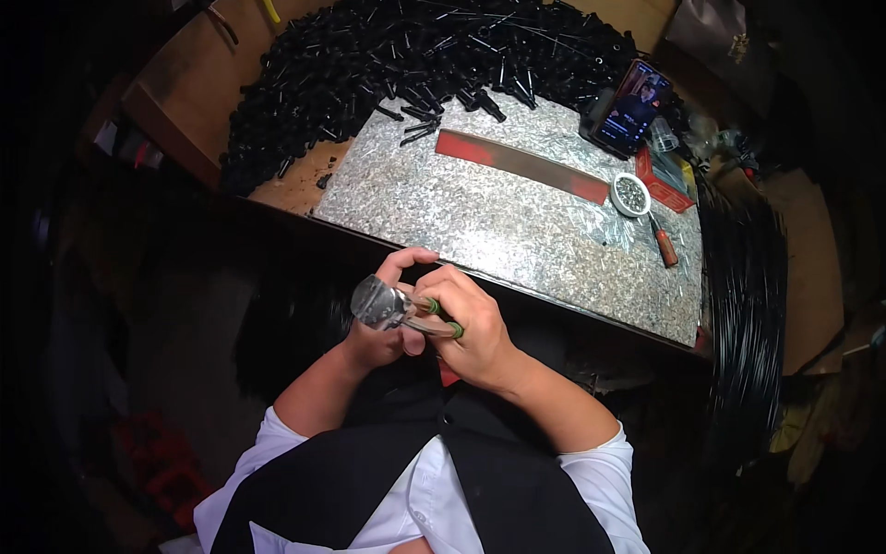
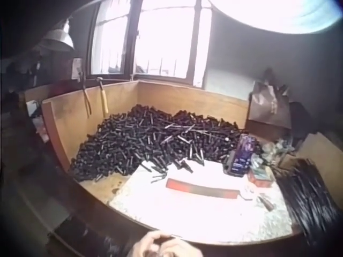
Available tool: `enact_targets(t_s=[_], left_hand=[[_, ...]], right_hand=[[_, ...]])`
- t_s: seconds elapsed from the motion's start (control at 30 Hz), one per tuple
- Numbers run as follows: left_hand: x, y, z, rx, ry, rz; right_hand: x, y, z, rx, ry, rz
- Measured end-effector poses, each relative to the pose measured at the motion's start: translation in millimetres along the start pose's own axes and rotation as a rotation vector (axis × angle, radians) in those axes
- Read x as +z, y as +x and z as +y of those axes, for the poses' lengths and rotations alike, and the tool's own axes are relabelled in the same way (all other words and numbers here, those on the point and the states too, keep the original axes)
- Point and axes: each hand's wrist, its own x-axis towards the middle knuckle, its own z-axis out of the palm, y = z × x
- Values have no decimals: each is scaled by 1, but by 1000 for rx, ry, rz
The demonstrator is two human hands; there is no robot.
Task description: Bundling and assembling black wire components using pliers and measuring against a fixed ruler.
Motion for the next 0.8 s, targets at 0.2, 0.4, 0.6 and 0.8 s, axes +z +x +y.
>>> enact_targets(t_s=[0.2,0.4,0.6,0.8], left_hand=[[-9,-4,-5,9,156,24],[-19,-2,-6,-8,-7,58],[-28,-1,-2,-5,-148,140],[-18,3,8,-61,74,113]], right_hand=[[0,9,-4,5,-91,8],[-26,0,-19,393,-4,-258],[-53,-26,-23,108,-519,-258],[-53,-30,-34,60,-790,-314]])
